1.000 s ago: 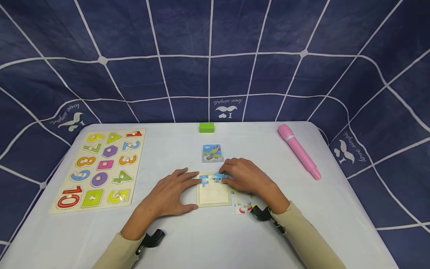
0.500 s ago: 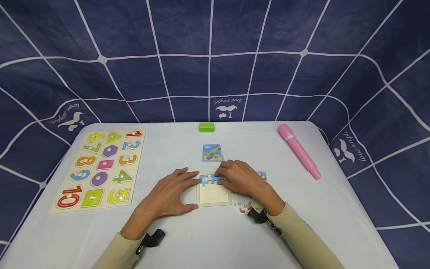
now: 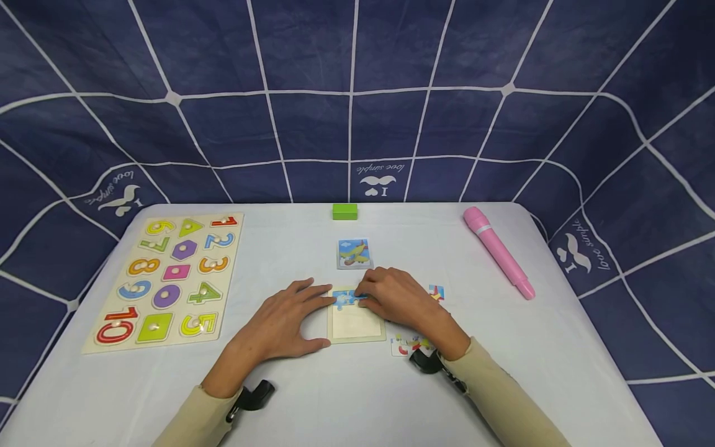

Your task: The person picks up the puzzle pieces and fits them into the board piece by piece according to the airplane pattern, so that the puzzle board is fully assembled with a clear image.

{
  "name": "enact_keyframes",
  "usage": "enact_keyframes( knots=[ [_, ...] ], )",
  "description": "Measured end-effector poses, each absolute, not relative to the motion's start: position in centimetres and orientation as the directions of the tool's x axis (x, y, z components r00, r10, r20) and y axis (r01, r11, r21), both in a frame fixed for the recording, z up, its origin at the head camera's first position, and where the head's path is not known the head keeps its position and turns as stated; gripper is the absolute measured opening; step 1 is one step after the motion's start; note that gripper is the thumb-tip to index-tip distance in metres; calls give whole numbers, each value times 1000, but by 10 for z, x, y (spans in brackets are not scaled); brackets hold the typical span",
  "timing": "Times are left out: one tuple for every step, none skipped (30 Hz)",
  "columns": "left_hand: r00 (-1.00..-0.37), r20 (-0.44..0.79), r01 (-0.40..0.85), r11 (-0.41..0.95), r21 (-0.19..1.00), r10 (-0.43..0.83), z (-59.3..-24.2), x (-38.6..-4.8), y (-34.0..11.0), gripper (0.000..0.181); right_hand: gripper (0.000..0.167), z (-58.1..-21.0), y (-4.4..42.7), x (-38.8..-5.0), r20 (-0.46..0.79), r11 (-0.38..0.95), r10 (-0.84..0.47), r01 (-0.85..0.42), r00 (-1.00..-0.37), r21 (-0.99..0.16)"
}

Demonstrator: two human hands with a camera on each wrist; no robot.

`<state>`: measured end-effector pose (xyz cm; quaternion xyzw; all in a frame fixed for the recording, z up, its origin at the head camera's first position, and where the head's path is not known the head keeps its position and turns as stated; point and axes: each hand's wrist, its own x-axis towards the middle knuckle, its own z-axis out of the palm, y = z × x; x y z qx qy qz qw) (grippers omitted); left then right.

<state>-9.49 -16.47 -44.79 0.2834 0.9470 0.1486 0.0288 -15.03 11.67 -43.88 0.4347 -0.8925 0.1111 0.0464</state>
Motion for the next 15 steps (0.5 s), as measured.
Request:
enact_keyframes(
  knots=[
    [-837,30,529,795,296,546,-448,-95,-165,79,18,-439,116,-150,180,599,-764,-785,-619,-158],
    [-836,30,531,795,294,547,-448,-95,-165,79,18,-439,116,-150,182,599,-764,-785,-620,-159],
    [-836,31,532,795,293,548,-448,-95,-165,79,18,-440,116,-150,182,600,-763,-784,-620,-159],
    [-835,31,533,794,292,549,-448,-95,-165,79,18,-440,115,-150,180,602,-762,-783,-622,-157],
    [-834,32,535,793,291,550,-448,-95,-165,79,18,-440,115,-150,180,603,-761,-782,-623,-157],
    [-834,32,535,793,291,551,-449,-95,-165,79,18,-441,115,-150,177,605,-761,-781,-625,-156],
    [-833,33,536,793,290,552,-449,-95,-165,79,18,-441,114,-150,175,607,-760,-779,-626,-155],
    [-833,33,536,792,291,552,-449,-95,-165,79,18,-441,114,-149,173,608,-759,-778,-628,-155],
    [-833,33,536,792,291,552,-449,-95,-165,79,17,-441,114,-149,171,611,-758,-777,-630,-152],
    [-833,32,536,792,291,552,-449,-95,-165,79,17,-441,113,-149,171,613,-757,-776,-631,-149],
    [-833,31,536,792,291,552,-449,-95,-165,79,16,-441,113,-148,176,612,-757,-777,-630,-149],
    [-833,31,536,793,290,552,-449,-96,-165,79,16,-442,113,-148,180,611,-756,-777,-629,-149],
    [-833,31,536,793,289,552,-449,-96,-165,79,15,-442,113,-148,186,610,-756,-778,-628,-150],
    [-833,31,536,793,289,552,-449,-96,-165,79,15,-442,112,-147,191,609,-755,-779,-627,-150],
    [-834,32,536,794,288,552,-449,-96,-165,79,14,-442,112,-147,197,608,-754,-779,-626,-150]
  ],
)
